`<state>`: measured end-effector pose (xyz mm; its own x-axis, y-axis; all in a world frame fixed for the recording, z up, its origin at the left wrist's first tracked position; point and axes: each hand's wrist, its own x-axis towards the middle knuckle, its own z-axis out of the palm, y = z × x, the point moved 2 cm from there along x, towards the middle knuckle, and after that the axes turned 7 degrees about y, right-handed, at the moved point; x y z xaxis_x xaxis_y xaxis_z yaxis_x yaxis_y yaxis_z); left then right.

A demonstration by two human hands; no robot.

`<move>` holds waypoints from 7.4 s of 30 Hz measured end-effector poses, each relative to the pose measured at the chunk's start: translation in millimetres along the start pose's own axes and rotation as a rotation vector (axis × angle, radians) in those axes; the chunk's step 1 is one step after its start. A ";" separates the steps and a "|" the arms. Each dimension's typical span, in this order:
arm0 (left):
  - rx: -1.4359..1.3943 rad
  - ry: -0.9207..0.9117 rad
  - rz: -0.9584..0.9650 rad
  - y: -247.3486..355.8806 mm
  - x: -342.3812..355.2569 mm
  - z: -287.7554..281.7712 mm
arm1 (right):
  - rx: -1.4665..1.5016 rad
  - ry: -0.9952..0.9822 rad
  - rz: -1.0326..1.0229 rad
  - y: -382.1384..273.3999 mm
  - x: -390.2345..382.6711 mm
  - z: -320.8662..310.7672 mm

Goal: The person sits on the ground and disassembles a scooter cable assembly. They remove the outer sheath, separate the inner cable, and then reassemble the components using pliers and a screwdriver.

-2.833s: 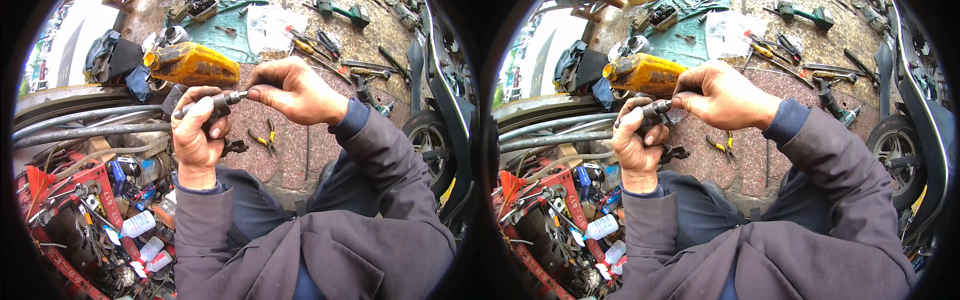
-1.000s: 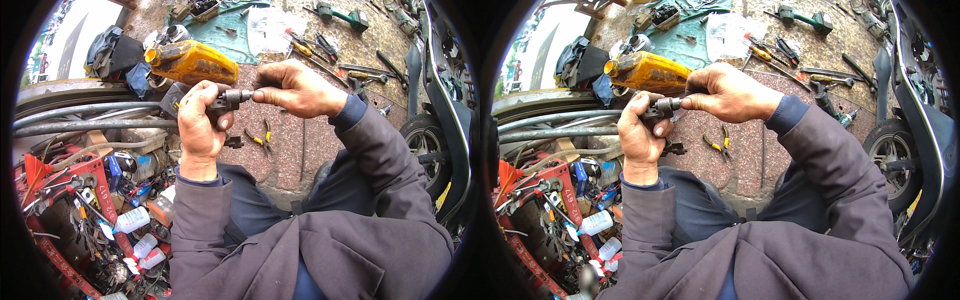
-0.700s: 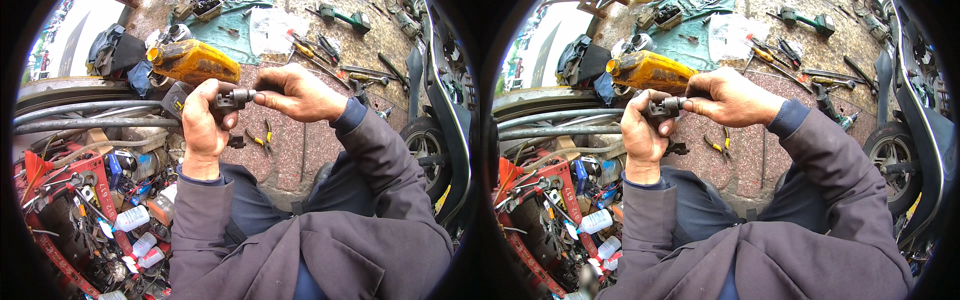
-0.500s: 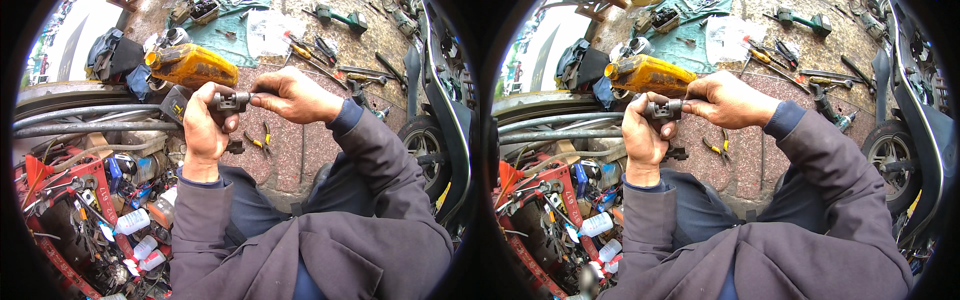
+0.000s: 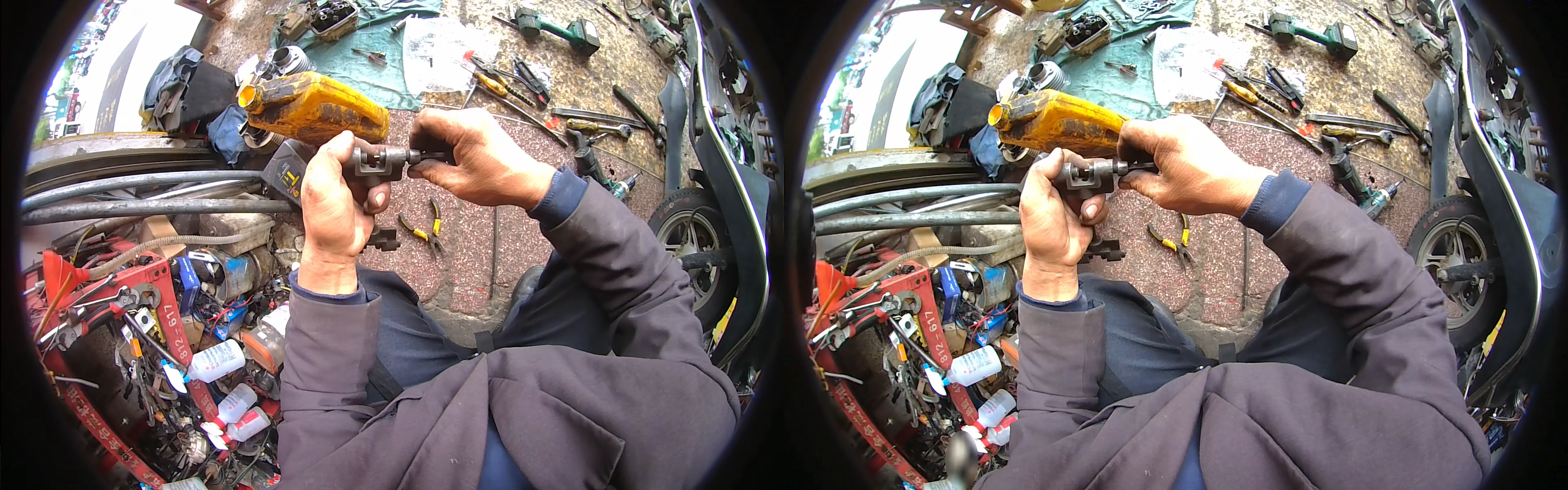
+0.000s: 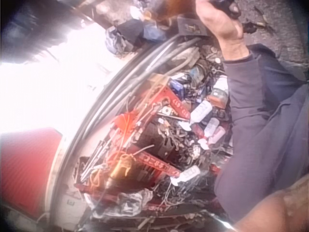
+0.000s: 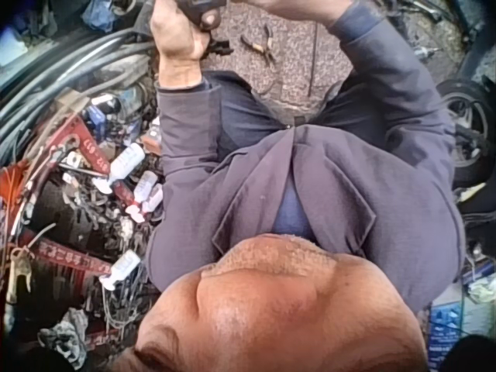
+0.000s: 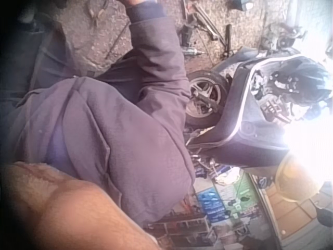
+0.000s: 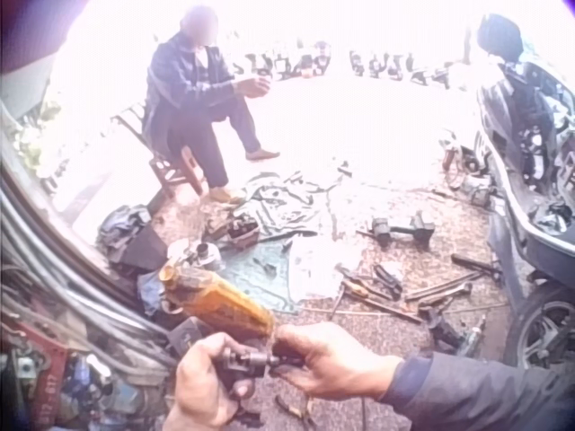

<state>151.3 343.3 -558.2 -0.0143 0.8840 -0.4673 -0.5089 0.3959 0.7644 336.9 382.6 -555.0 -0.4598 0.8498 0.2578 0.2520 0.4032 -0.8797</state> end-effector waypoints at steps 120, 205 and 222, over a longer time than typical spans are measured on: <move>-0.081 -0.200 -0.103 3.7 86.4 -31.7 | -0.788 -0.253 0.432 87.0 164.0 -76.6; -0.139 -0.280 -0.263 -26.6 -47.9 45.3 | 0.688 0.150 0.420 -59.2 -22.0 -33.7; -0.221 -0.254 -0.187 -55.9 -41.0 72.6 | 0.258 0.100 0.420 -3.4 -45.0 -70.9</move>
<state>242.9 302.9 -549.5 0.2955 0.8462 -0.4433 -0.6566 0.5170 0.5492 417.2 367.1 -535.2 -0.2767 0.9542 -0.1138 0.1732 -0.0669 -0.9826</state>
